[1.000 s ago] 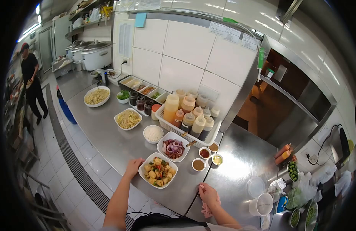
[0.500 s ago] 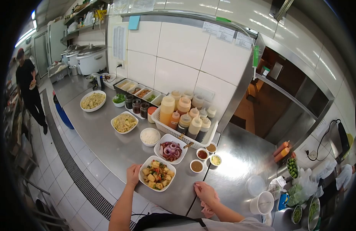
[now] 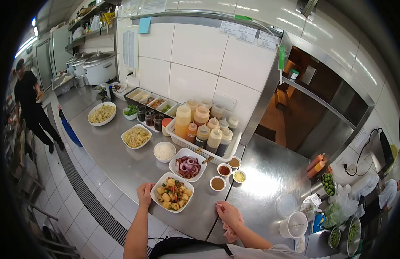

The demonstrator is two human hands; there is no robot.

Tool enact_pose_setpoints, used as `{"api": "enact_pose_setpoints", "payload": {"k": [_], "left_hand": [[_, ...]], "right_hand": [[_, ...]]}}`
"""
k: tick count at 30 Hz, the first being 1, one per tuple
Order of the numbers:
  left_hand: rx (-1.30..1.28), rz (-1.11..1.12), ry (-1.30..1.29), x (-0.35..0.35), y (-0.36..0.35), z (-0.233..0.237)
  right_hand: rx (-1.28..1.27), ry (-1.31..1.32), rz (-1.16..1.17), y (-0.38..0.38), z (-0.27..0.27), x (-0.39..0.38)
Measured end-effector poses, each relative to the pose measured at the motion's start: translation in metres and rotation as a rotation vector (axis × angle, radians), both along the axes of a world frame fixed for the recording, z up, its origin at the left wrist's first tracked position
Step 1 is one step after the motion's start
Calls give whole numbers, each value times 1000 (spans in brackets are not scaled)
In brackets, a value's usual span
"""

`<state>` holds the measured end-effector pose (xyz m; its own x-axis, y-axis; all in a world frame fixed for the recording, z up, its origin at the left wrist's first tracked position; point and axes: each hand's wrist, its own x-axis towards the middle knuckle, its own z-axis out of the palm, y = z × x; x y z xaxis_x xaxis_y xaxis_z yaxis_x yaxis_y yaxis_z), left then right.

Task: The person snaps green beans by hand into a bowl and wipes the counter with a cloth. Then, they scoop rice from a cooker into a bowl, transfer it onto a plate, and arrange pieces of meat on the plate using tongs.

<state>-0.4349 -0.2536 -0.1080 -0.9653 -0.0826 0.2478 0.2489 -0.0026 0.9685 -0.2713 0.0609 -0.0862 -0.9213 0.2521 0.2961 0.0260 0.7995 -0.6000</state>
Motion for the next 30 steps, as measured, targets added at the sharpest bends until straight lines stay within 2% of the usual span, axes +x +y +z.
{"api": "enact_pose_setpoints", "payload": {"k": [3,10,14,18,22,24,26,30], "left_hand": [[-151,14,86,-4,-4,-7],[-97,23,32,-4,-3,-8],[-114,13,14,-2,-5,-6],[-200,29,72,-3,-4,-2],[-152,13,29,-6,-3,-12],[-209,12,100,-2,-1,2],[-188,21,47,-2,-2,-1],[-246,32,87,-6,-4,-6]], "right_hand": [[-20,-9,2,0,-2,0],[-32,33,-9,-1,-2,-1],[-92,-29,-30,-4,3,-1],[-62,-43,-23,-2,6,-5],[-16,-106,-40,-2,8,0],[-20,-111,-35,-3,11,-1],[-38,-147,-21,-2,7,-2],[-104,-31,17,0,-7,-4]]}}
